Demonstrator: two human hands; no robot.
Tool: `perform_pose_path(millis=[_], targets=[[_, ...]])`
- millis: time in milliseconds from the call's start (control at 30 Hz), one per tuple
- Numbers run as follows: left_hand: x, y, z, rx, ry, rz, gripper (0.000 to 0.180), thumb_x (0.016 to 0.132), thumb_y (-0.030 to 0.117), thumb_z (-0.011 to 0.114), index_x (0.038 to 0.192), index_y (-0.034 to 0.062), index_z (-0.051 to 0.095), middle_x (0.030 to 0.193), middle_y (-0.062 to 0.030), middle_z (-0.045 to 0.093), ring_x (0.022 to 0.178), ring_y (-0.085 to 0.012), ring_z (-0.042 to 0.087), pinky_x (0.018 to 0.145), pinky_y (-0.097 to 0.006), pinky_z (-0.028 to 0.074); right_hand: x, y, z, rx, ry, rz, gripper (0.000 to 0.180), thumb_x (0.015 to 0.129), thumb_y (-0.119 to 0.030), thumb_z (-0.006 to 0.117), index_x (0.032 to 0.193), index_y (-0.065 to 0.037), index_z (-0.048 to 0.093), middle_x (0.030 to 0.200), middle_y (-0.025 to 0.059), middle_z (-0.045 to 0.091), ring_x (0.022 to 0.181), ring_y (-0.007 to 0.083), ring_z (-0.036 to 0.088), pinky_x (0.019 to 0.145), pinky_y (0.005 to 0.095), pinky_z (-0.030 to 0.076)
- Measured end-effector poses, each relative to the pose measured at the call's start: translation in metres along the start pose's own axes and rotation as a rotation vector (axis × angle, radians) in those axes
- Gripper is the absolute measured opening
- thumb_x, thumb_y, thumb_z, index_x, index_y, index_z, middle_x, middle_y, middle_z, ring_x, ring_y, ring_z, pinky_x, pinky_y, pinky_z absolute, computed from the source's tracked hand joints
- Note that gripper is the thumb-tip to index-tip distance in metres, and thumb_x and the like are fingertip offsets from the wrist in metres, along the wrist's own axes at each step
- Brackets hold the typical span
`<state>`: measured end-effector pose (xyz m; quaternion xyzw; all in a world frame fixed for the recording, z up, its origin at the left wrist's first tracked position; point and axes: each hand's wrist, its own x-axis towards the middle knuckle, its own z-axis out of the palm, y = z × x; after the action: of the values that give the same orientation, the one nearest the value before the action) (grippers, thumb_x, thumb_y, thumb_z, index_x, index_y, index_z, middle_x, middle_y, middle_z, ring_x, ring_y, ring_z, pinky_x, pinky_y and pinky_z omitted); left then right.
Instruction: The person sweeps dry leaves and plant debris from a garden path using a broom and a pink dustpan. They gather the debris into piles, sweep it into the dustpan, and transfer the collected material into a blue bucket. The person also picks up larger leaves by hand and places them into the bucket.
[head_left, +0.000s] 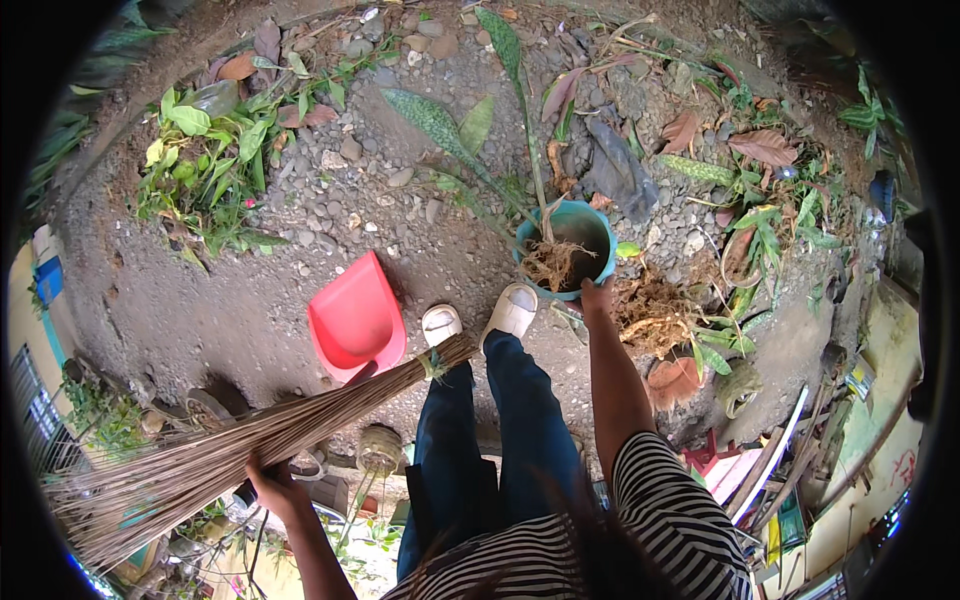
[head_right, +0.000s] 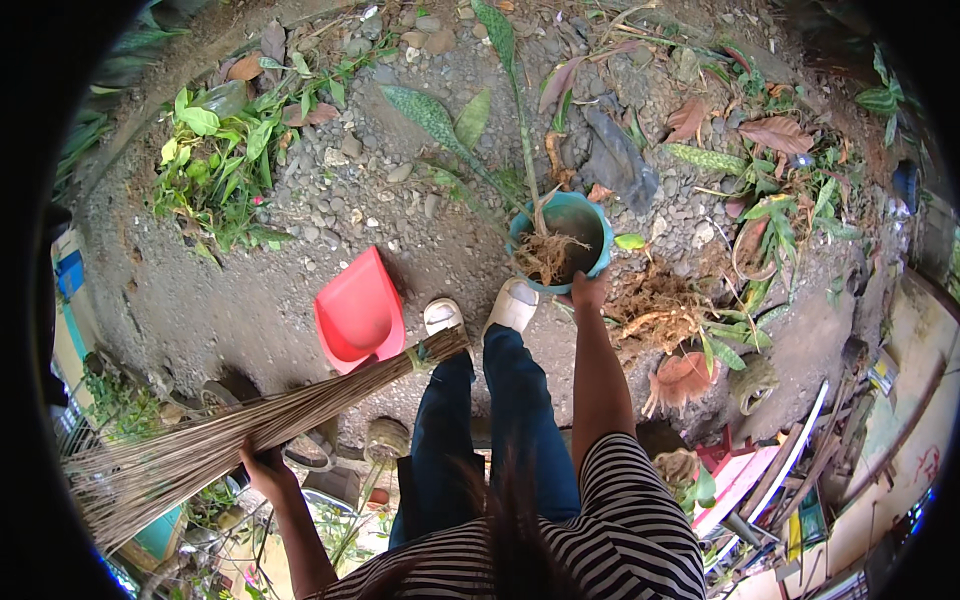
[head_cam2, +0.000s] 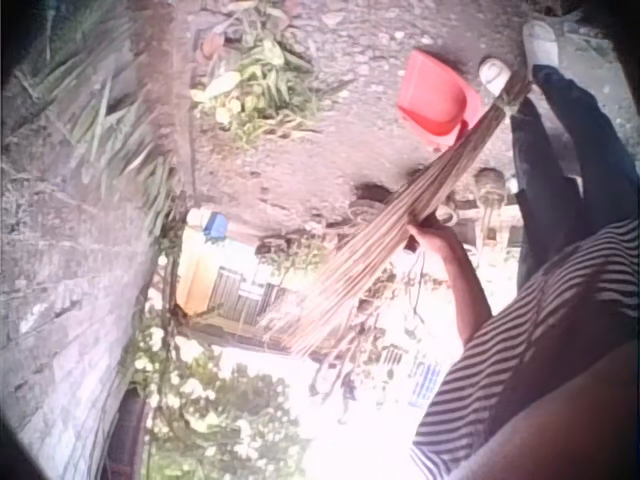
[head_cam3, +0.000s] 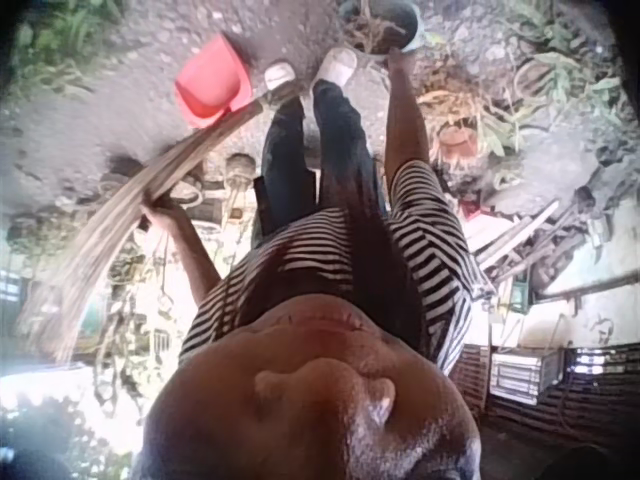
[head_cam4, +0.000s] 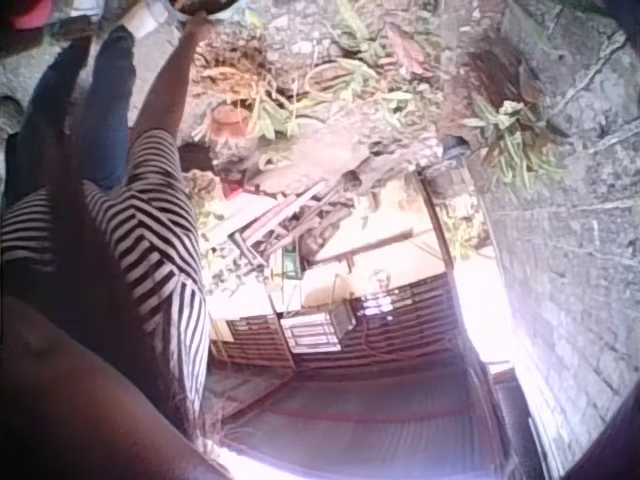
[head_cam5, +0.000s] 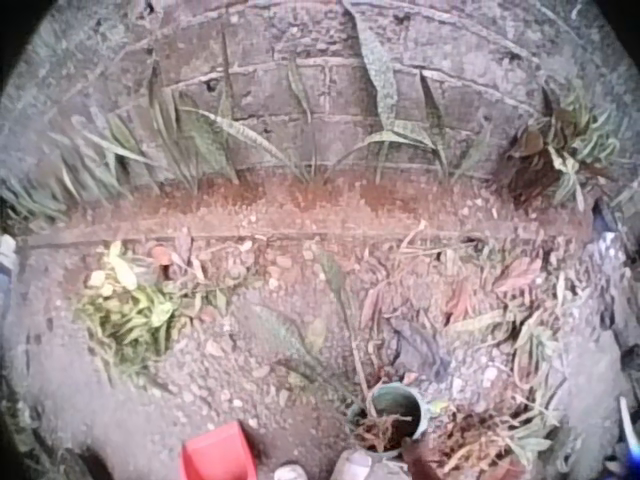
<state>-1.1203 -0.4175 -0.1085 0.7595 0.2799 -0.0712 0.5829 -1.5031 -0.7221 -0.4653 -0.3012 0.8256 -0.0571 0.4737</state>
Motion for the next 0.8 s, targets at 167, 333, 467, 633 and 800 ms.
perform_pose_path(millis=[167,333,467,633,800], targets=[[-0.005,-0.004,-0.002,0.001,0.034,-0.005,0.035,0.084,0.028,0.051,0.106,0.0008,0.054,0.109,-0.0116,0.053,0.102,-0.0213,0.049,0.088,-0.034,0.042,-0.053,-0.08,0.026,-0.301,-0.048,0.102,0.089,0.073,-0.034,0.055,0.136,-0.019,-0.006,0.115,0.0269,0.047,0.095,0.0397,0.054,0.084,0.0478,0.042],[0.002,-0.014,-0.019,0.016,-0.025,0.038,0.036,0.085,0.028,0.05,0.107,0.0002,0.053,0.107,-0.0117,0.054,0.101,-0.021,0.05,0.089,-0.033,0.042,-0.079,-0.115,0.055,-0.783,0.229,-0.238,0.083,0.074,-0.029,0.056,0.137,-0.024,0.002,0.13,0.0257,0.03,0.12,0.0388,0.031,0.096,0.0545,0.026],[0.003,-0.015,-0.019,0.022,-0.02,0.065,0.035,0.085,0.027,0.05,0.106,-0.0015,0.053,0.105,-0.0126,0.054,0.098,-0.0214,0.051,0.086,-0.033,0.044,-0.067,-0.121,0.067,-1.22,0.12,-0.943,0.064,0.076,-0.019,0.051,0.134,-0.021,0.023,0.136,0.0223,0.02,0.127,0.0375,0.018,0.1,0.0544,0.015],[0.0,-0.009,-0.01,0.028,0.051,0.087,0.031,0.083,0.025,0.053,0.097,-0.0025,0.055,0.099,-0.0129,0.055,0.093,-0.0211,0.053,0.082,-0.033,0.045,-0.013,-0.129,0.103,-1.417,-0.273,-0.899,0.049,0.081,-0.016,0.044,0.129,-0.014,0.034,0.132,0.0193,0.029,0.123,0.0335,0.03,0.098,0.0483,0.026],[0.009,-0.007,-0.018,0.037,-0.03,0.067,0.031,0.081,0.023,0.054,0.098,-0.003,0.053,0.096,-0.0131,0.056,0.091,-0.0214,0.053,0.083,-0.034,0.045,0.037,-0.115,0.142,-1.28,-0.281,-0.757,0.069,0.082,-0.034,0.053,0.134,-0.005,0.019,0.132,0.0201,0.028,0.122,0.0323,0.031,0.092,0.0407,0.038]])
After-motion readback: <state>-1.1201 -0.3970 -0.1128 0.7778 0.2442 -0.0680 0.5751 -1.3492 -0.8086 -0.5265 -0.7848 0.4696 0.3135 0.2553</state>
